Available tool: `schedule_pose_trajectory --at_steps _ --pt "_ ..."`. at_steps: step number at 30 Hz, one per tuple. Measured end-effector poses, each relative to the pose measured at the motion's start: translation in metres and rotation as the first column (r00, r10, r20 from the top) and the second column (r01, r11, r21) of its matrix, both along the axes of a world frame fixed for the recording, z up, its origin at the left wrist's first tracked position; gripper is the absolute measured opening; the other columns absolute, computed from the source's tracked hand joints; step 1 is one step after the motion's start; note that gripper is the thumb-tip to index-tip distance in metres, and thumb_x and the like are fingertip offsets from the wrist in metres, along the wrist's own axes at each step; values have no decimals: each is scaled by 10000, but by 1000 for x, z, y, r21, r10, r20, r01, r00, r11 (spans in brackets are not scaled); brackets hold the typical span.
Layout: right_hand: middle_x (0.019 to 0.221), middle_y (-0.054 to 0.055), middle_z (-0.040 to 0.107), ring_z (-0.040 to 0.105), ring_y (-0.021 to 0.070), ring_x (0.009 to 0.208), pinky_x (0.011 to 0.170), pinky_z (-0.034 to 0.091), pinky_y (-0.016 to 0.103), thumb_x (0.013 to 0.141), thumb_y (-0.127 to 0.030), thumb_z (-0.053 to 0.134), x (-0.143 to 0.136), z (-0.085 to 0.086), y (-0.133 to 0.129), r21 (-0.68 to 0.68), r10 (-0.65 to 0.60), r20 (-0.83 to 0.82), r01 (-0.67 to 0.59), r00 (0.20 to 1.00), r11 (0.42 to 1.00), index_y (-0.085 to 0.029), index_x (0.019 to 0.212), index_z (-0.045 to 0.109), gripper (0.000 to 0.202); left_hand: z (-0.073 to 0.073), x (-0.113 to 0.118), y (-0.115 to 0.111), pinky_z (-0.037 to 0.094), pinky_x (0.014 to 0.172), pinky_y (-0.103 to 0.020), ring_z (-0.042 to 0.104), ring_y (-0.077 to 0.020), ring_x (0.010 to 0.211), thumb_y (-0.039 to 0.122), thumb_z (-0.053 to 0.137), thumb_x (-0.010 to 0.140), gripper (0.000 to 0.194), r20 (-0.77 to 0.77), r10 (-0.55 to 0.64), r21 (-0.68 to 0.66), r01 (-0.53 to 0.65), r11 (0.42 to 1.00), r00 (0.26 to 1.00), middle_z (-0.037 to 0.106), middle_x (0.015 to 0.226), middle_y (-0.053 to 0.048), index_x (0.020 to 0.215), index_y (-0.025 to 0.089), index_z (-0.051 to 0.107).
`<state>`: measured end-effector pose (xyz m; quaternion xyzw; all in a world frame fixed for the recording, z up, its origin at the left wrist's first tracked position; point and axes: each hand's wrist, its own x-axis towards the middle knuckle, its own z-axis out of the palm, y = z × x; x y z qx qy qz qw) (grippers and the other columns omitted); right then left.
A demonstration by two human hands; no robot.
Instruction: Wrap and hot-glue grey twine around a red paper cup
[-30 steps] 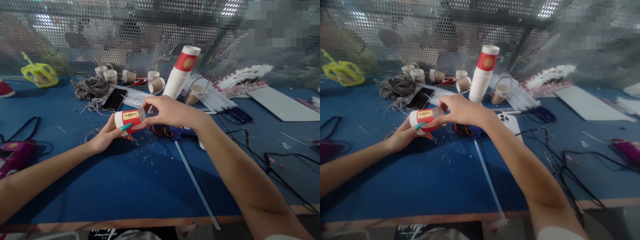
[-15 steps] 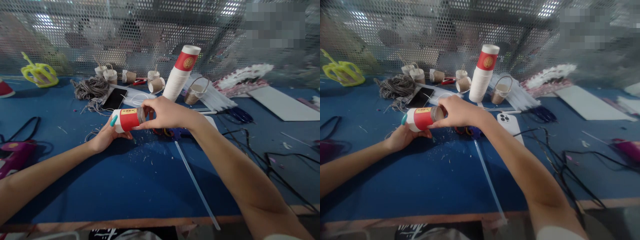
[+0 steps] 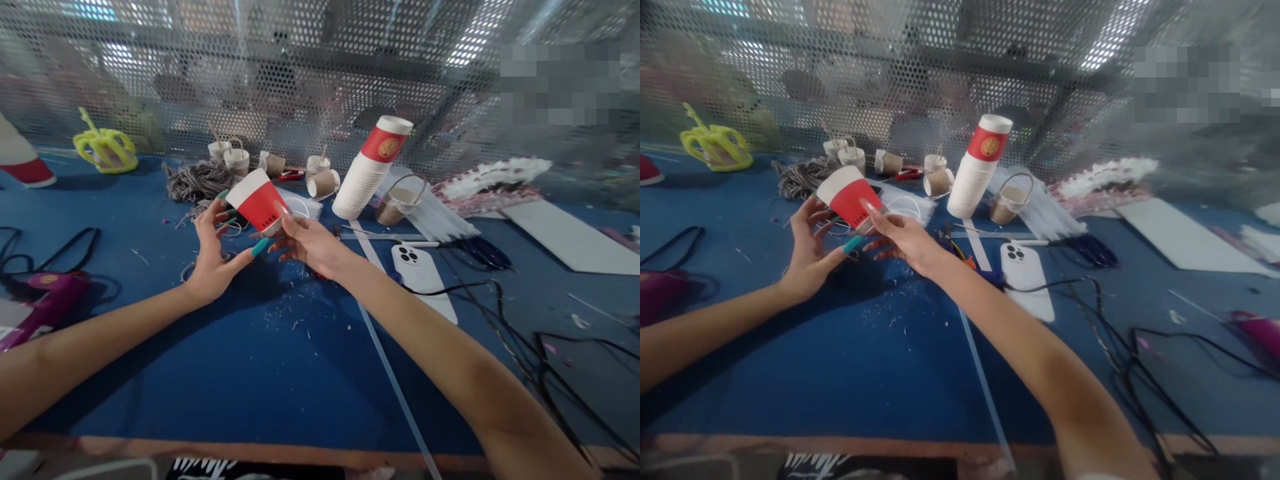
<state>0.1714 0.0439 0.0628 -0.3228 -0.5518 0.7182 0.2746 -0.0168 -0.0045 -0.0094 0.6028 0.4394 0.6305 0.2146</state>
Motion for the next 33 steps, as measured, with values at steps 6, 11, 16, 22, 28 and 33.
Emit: schedule_pose_trajectory --at_steps 6,11,16,22,28,33 --pt "807 14 679 620 119 729 634 509 230 667 -415 812 -3 -13 -4 -222 77 -49 -86 996 971 -199 826 656 310 3 -3 0 252 1155 -535 181 -350 1426 352 847 603 1022 -182 46 124 -23 992 982 213 1474 -105 1419 305 233" --pt "850 24 688 645 115 751 640 516 217 668 -454 803 -4 -18 -4 -222 137 -20 -138 990 965 -185 837 676 343 -3 -3 1 356 1109 -525 246 -349 1412 308 795 663 983 -189 23 145 5 989 982 222 1482 -94 1438 331 192" --pt "863 73 706 672 159 785 669 547 251 642 -759 618 -1 -14 -1 -172 173 54 -162 983 972 -168 887 661 641 -12 -4 8 436 1051 -519 365 -345 1342 331 803 601 950 -167 87 217 -49 975 982 344 1391 -107 1385 294 268" --pt "887 82 707 688 188 795 683 573 292 702 -755 576 1 -6 -1 -174 222 114 -201 968 964 -176 942 659 633 -13 -2 7 446 1051 -473 417 -292 1291 342 778 627 848 -141 103 211 -72 975 985 382 1326 -101 1320 270 296" --pt "921 69 713 697 194 872 731 567 290 743 -626 657 3 -3 -2 -152 294 96 -278 951 949 -218 1077 657 527 -11 -2 5 428 1066 -480 415 -293 1284 347 759 649 847 -205 146 261 -90 961 968 372 1312 -100 1339 261 276" --pt "994 54 713 700 178 899 817 557 331 806 -463 674 6 -1 5 -160 325 29 -317 945 935 -221 1056 672 348 -10 -4 6 438 1040 -492 424 -287 1244 326 756 635 868 -236 246 314 -165 935 940 380 1284 -96 1352 248 273"
